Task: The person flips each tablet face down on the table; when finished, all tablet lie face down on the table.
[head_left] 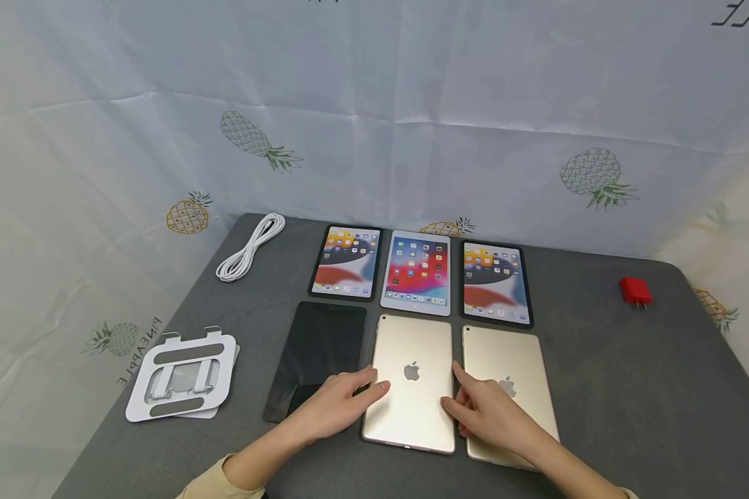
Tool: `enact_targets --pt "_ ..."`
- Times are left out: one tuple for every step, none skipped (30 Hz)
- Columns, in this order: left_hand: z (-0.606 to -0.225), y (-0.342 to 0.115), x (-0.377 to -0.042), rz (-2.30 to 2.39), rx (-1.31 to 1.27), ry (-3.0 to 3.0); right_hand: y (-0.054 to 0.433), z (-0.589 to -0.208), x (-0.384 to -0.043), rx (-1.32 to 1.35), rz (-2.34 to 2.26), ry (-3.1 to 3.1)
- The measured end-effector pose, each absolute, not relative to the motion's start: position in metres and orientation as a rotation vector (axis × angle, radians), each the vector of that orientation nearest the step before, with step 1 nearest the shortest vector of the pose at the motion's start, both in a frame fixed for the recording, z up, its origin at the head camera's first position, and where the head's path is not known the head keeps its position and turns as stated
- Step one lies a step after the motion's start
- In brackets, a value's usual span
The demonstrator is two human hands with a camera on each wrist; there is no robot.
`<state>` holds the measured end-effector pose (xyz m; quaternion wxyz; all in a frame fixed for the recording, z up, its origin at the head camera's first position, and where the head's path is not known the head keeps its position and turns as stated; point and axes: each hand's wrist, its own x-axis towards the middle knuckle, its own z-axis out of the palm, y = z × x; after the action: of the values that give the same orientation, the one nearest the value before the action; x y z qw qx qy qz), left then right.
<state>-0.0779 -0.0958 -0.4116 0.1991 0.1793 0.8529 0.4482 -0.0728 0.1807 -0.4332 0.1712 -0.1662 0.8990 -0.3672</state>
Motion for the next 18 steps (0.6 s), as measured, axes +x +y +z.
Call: enact_targets --pt "-0.4121 -0.0954 -0.0776 1.245 0.505 2.392 0.1805 -0.4325 -0.0729 -0.475 -1.042 2.545" --pt "-0.4122 -0.0951 -0.0773 1.242 0.506 2.395 0.1803 -0.4323 -0.0731 -0.481 -1.042 2.539" --pt "-0.4125 -0.0948 -0.077 1.238 0.506 2.397 0.1801 -0.4317 -0.0733 -0.485 -1.045 2.531" --pt "-0.4126 -0.0944 -0.0767 1.233 0.506 2.403 0.1798 -0.4312 -0.0735 -0.485 -1.041 2.525" --pt "-0.4127 -0.0941 -0.0764 1.23 0.506 2.409 0.1798 -0.4307 -0.0736 -0.487 -1.045 2.517" --pt "-0.4129 -0.0938 -0.0762 1.225 0.5 2.413 0.1797 -0.4304 -0.0738 -0.491 -1.046 2.511" --pt "-0.4129 -0.0934 -0.0762 1.221 0.496 2.417 0.1795 -0.4299 -0.074 -0.492 -1.044 2.507" --pt "-0.4128 -0.0932 -0.0761 1.217 0.493 2.42 0.1795 -0.4298 -0.0743 -0.493 -1.046 2.503" --pt "-0.4129 -0.0931 -0.0762 1.209 0.492 2.425 0.1795 -0.4294 -0.0745 -0.494 -1.047 2.498" --pt "-0.4127 -0.0933 -0.076 1.203 0.484 2.429 0.1796 -0.4292 -0.0747 -0.496 -1.048 2.498" --pt "-0.4127 -0.0939 -0.0758 1.2 0.478 2.431 0.1798 -0.4289 -0.075 -0.496 -1.049 2.503" --pt "-0.4127 -0.0945 -0.0757 1.202 0.471 2.43 0.1798 -0.4286 -0.0754 -0.497 -1.047 2.514" --pt "-0.4134 -0.0953 -0.0758 1.208 0.466 2.426 0.1798 -0.4283 -0.0759 -0.495 -1.045 2.533" --pt "-0.4142 -0.0964 -0.0758 1.223 0.462 2.42 0.1795 -0.4281 -0.0765 -0.497 -1.046 2.561" --pt "-0.4148 -0.0975 -0.0759 1.248 0.457 2.409 0.179 -0.4281 -0.0769 -0.503 -1.045 2.598" --pt "-0.4152 -0.0988 -0.0763 1.275 0.451 2.395 0.1782 -0.4281 -0.0774 -0.499 -1.051 2.63" --pt "-0.4156 -0.1002 -0.0769 1.314 0.456 2.38 0.177 -0.428 -0.0784 -0.512 -1.064 2.667" --pt "-0.4159 -0.1016 -0.0779 1.351 0.457 2.366 0.1756 -0.4282 -0.0798 -0.535 -1.086 2.704"
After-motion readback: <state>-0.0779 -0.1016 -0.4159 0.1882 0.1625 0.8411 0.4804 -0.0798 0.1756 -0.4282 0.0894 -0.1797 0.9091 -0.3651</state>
